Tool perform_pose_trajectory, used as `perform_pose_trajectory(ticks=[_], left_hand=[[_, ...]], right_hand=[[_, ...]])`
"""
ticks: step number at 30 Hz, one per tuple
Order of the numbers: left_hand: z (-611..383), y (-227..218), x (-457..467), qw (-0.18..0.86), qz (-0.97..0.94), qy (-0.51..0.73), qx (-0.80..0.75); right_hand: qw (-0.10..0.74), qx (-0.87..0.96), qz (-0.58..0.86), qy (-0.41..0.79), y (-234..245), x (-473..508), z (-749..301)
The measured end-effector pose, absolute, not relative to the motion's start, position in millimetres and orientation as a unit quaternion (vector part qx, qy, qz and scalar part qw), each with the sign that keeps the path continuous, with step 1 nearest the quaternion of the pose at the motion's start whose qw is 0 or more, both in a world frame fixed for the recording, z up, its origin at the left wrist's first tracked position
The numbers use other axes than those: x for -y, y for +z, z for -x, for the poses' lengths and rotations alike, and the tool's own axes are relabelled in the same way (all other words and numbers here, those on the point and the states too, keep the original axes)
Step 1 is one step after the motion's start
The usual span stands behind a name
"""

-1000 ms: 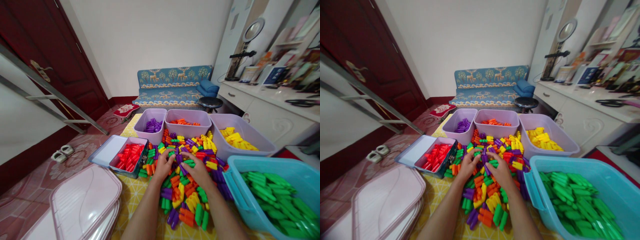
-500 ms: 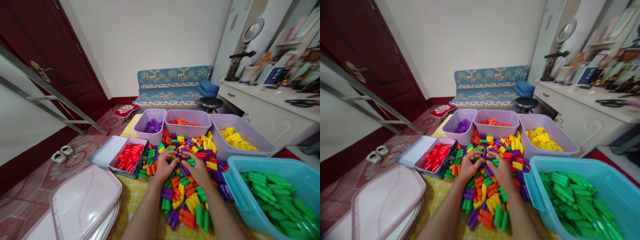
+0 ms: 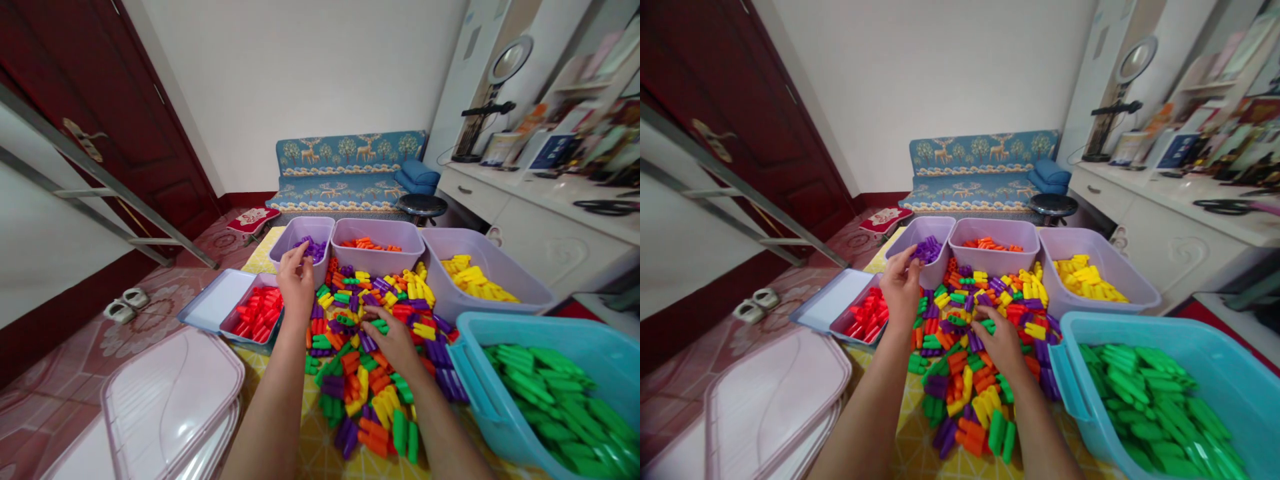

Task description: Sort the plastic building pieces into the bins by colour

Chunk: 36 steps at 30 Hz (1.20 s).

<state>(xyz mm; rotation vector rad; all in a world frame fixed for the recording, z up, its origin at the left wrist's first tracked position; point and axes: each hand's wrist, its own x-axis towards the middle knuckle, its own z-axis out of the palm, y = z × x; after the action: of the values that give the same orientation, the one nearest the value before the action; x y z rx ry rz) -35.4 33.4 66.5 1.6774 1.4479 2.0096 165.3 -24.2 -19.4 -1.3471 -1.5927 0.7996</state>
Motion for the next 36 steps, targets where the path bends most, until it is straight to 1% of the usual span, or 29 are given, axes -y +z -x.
perform_pose_trajectory(ticks=[5, 7, 9, 10, 12, 14, 16, 18, 21, 25, 27, 31, 36], left_hand=[[42.9, 64.7, -54.5, 0.121, -0.653, 0.53, -0.527], [38.5, 59.8, -44.6, 0.122, -0.679, 0.506, -0.518], [33.8, 53.5, -28.3, 0.144, -0.695, 0.48, -0.516], [32.2, 49.7, -19.7, 0.163, -0.705, 0.447, -0.526], [31.2, 40.9, -4.6, 0.196, -0.729, 0.344, -0.559], [31.1, 30.3, 5.3, 0.205, -0.752, 0.255, -0.572], [28.9, 18.4, 9.5, 0.203, -0.775, 0.225, -0.555], [23.1, 6.4, 9.3, 0.201, -0.785, 0.244, -0.533], [10.7, -8.7, 5.2, 0.203, -0.77, 0.306, -0.523], [-0.8, -18.4, 0.3, 0.266, -0.717, 0.411, -0.495], [-2.5, -19.3, -0.3, 0.303, -0.686, 0.445, -0.49], [-1.7, -17.7, 2.2, 0.338, -0.667, 0.467, -0.471], [-1.0, -14.6, 6.5, 0.296, -0.702, 0.46, -0.455]], right_hand=[[0.437, 0.642, 0.541, 0.322, -19.4, 24.6, -165.9], [0.436, 0.641, 0.545, 0.319, -18.9, 24.7, -165.7], [0.436, 0.641, 0.546, 0.318, -18.5, 24.8, -165.5], [0.437, 0.641, 0.546, 0.317, -18.4, 24.9, -165.4], [0.439, 0.639, 0.545, 0.318, -18.9, 25.0, -165.4], [0.439, 0.637, 0.546, 0.32, -19.7, 25.0, -165.5], [0.438, 0.637, 0.546, 0.322, -20.6, 24.9, -165.6], [0.437, 0.64, 0.546, 0.318, -21.2, 24.5, -165.7], [0.441, 0.652, 0.542, 0.294, -22.2, 23.6, -166.1], [0.435, 0.662, 0.55, 0.267, -25.2, 22.7, -167.0], [0.425, 0.67, 0.547, 0.266, -26.6, 22.7, -167.8], [0.427, 0.703, 0.506, 0.261, -25.8, 23.4, -169.4], [0.445, 0.726, 0.478, 0.217, -18.1, 23.5, -169.3]])
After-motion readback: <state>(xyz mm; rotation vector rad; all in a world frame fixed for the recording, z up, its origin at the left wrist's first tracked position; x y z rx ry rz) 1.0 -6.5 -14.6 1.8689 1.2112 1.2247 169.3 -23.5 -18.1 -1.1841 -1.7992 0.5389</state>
